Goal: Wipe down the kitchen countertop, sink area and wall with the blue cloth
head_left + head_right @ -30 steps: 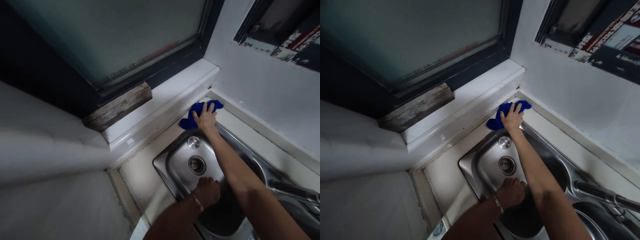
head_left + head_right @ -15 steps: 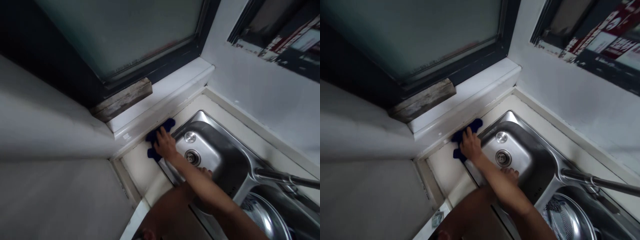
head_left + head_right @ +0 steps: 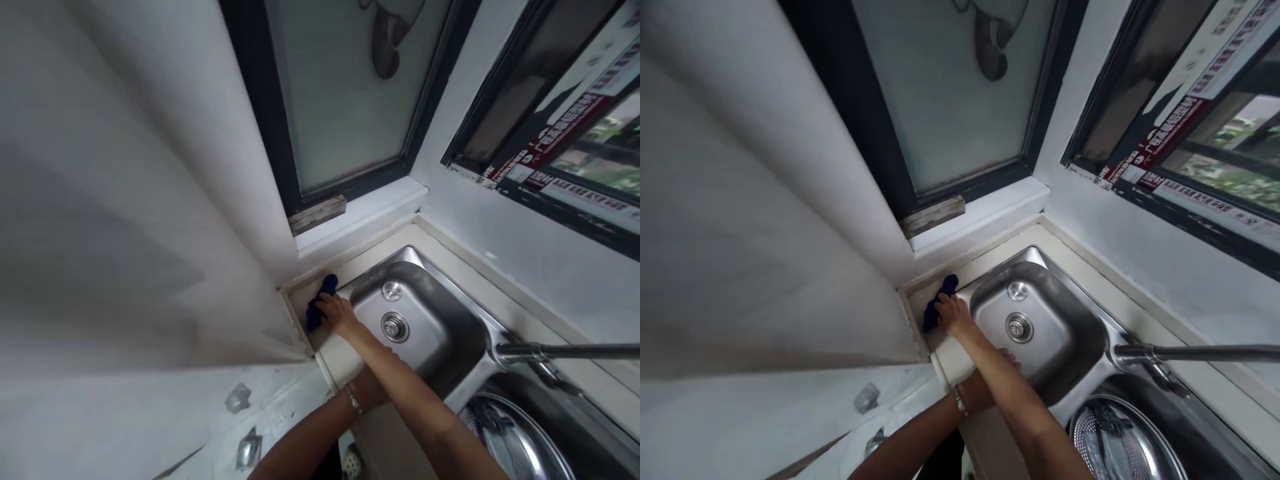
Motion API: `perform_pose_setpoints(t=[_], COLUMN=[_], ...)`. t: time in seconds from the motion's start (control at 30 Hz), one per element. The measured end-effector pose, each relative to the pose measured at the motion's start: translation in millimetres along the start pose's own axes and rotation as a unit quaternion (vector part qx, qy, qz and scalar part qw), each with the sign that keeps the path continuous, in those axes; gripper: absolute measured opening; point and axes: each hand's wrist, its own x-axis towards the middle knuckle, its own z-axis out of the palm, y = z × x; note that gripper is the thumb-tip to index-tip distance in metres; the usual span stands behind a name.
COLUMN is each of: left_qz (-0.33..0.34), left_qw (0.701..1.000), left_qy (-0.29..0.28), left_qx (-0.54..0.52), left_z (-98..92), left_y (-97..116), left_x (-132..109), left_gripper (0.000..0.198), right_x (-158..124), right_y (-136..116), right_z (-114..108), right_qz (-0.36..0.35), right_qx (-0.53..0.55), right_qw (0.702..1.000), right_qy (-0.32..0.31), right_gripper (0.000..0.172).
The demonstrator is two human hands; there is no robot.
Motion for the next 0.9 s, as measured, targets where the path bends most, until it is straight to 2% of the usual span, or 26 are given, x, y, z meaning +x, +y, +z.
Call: perform_pose_setpoints(t=[0.07, 0.13, 0.23, 0.3, 0.4, 0.5, 0.53, 0.6, 0.67, 0.73, 0.8, 0.9], left_qz=[-0.007, -0.007, 0.004, -0.031, -0.174, -0.387, -0.432, -0.467, -0.455, -0.424, -0.378, -0.306], left_qw=[1.0, 1.0, 0.998, 0.993, 0.973, 0.909, 0.889, 0.872, 0.877, 0.891, 0.909, 0.931], left_qy=[-0.005, 0.003, 0.061, 0.107, 0.137, 0.135, 0.129, 0.117, 0.109, 0.104, 0.103, 0.119], left_qx=[0.001, -0.001, -0.013, -0.033, -0.069, -0.077, -0.08, -0.089, -0.105, -0.125, -0.145, -0.158], left_z=[-3.9, -8.8, -9.0, 1.0, 27.7, 53.3, 59.3, 66.4, 67.3, 62.3, 52.7, 32.6], left_y=[3.3, 6.0, 3.8, -3.6, -20.6, -31.9, -32.2, -28.2, -21.4, -16.1, -13.2, -8.9], left_x=[-33.7, -73.3, -139.1, -182.0, -237.9, -284.0, -297.7, -320.7, -334.3, -334.0, -318.0, -271.0], left_gripper=[0.041, 0.046, 0.05, 0.053, 0.056, 0.048, 0.043, 0.035, 0.029, 0.028, 0.032, 0.042], right_x=[-16.7, -34.3, -65.1, -90.7, -135.3, -179.3, -192.0, -213.2, -228.1, -237.7, -244.6, -258.2], right_y=[-13.3, -22.1, -28.5, -30.3, -29.9, -27.1, -26.6, -27.9, -33.0, -40.8, -48.8, -57.1], right_z=[13.8, 24.1, 37.0, 48.7, 74.0, 100.2, 106.8, 115.4, 117.7, 115.4, 110.4, 103.5], right_qz=[-0.01, 0.009, 0.051, 0.072, 0.094, 0.111, 0.115, 0.123, 0.135, 0.153, 0.17, 0.194], right_qx=[0.02, 0.041, 0.059, 0.059, 0.047, 0.026, 0.021, 0.014, 0.01, 0.009, 0.012, 0.023], right_qw=[1.0, 0.999, 0.995, 0.991, 0.985, 0.98, 0.979, 0.979, 0.979, 0.977, 0.975, 0.971], right_qy=[0.007, 0.024, 0.067, 0.098, 0.136, 0.161, 0.165, 0.164, 0.155, 0.149, 0.146, 0.138], right_gripper=[0.044, 0.047, 0.045, 0.045, 0.047, 0.048, 0.048, 0.048, 0.048, 0.049, 0.049, 0.049])
